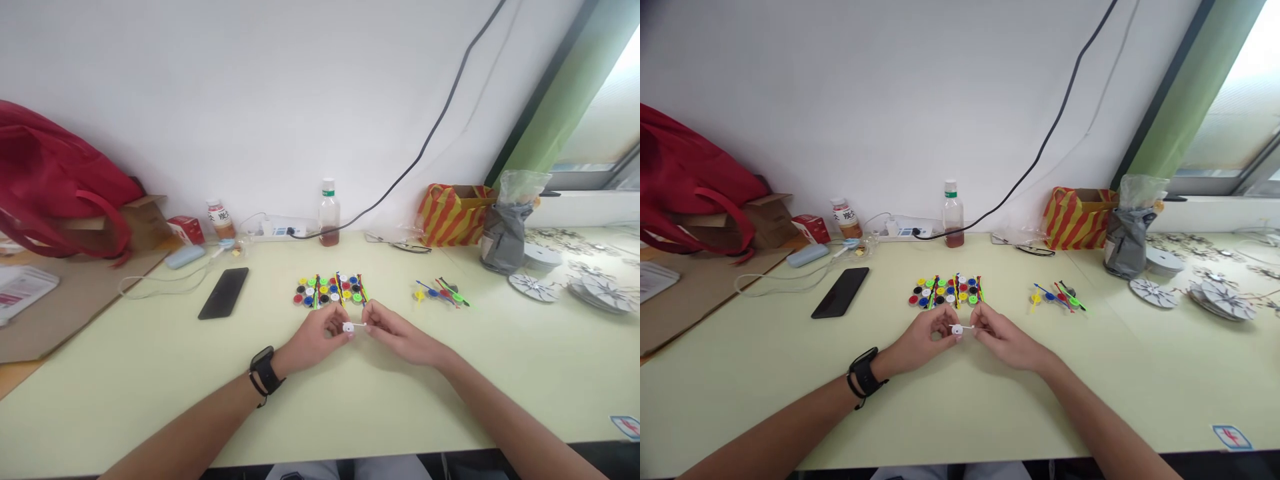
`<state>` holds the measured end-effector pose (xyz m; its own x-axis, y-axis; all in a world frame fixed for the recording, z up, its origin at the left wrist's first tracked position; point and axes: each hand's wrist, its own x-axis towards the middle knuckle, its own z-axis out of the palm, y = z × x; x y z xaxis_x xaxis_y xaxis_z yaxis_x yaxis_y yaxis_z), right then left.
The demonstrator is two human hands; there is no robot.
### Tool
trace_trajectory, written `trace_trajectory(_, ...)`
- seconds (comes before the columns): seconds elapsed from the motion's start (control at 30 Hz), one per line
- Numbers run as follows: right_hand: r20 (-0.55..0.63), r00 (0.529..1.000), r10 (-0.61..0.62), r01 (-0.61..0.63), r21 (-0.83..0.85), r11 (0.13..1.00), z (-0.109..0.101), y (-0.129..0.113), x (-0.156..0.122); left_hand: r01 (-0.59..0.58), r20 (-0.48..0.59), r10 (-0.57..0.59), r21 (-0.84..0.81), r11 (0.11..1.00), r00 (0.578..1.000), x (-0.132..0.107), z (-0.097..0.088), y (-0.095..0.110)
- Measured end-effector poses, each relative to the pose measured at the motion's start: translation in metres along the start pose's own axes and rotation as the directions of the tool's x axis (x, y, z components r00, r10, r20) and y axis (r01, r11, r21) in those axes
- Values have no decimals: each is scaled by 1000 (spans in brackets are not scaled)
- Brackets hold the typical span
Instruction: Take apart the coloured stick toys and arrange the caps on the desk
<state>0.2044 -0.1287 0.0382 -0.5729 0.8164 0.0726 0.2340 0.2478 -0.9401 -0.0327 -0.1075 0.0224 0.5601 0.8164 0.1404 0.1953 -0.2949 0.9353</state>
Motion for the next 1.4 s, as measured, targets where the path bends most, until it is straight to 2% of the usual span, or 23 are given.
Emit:
trace_trajectory(0.1,4,1000,-1,1,83,997,4,-4,6,-7,-34,5,-72,997,999,3,0,-3)
trace_trajectory(0.33,-60,996,-67,71,76,995,11,-9,28,5,-37,-10,-140,990,999,4,-3,-2)
trace_trajectory(0.47,-150,979,-135,138,4,990,18,0,31,3,-105,-23,-184,983,994,3,-6,-4)
trace_trajectory(0.57,-149,976,-161,149,-88,985,20,7,27,4,-133,-32,-201,980,991,2,-9,-9)
trace_trajectory(0.9,-183,963,-198,169,-160,972,20,12,26,-61,-185,50,-52,997,982,-2,-12,-11)
trace_trajectory(1.07,-177,961,-210,179,-181,967,20,13,24,-118,-161,123,39,992,979,-5,-11,-6)
trace_trajectory(1.27,-161,951,-264,207,-301,931,19,13,23,-173,-146,202,186,967,969,-4,-12,-2)
trace_trajectory(1.4,-173,952,-252,190,-309,932,20,13,22,-207,-147,244,228,951,958,-5,-12,-1)
